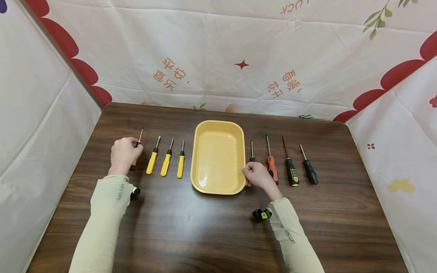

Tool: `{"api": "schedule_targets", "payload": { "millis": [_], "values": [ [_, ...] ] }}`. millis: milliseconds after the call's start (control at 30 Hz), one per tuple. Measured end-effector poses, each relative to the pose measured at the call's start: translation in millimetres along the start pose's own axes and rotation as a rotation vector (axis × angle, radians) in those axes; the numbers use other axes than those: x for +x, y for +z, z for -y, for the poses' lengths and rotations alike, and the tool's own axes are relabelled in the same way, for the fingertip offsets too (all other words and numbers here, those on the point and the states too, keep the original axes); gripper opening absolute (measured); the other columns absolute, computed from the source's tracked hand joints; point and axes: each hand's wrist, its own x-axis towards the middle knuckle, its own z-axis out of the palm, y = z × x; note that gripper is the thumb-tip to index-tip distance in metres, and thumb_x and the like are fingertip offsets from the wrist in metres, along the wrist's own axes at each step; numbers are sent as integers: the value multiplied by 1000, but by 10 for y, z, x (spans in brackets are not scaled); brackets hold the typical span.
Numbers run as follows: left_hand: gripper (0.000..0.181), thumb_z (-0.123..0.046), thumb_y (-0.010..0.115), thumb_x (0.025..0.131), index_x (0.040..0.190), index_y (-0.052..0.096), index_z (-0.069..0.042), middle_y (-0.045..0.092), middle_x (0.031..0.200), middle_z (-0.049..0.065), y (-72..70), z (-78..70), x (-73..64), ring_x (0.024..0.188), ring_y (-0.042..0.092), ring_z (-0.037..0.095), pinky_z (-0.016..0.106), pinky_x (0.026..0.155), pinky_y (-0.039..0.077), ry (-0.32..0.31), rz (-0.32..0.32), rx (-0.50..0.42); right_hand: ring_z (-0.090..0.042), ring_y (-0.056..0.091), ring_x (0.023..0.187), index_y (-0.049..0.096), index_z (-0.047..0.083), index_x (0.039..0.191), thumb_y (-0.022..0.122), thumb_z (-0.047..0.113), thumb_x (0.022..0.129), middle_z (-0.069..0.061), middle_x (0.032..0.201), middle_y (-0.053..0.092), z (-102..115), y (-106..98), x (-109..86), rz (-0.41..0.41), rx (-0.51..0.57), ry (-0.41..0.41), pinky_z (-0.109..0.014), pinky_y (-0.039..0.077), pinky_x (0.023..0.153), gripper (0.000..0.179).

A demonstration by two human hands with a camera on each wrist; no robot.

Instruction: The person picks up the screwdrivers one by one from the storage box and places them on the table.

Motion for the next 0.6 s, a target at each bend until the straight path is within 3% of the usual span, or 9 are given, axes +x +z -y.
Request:
{"api": "schedule_targets", "payload": {
  "millis": [600],
  "values": [
    [29,-13,51,83,104,65,2,66,97,19,119,145,86,84,60,35,47,70,47,-33,78,10,-13,53,43,49,5,69,50,20,92,-2,50,55,-8,1,-7,6,13,-19,-25,41,45,28]
  ]
}}
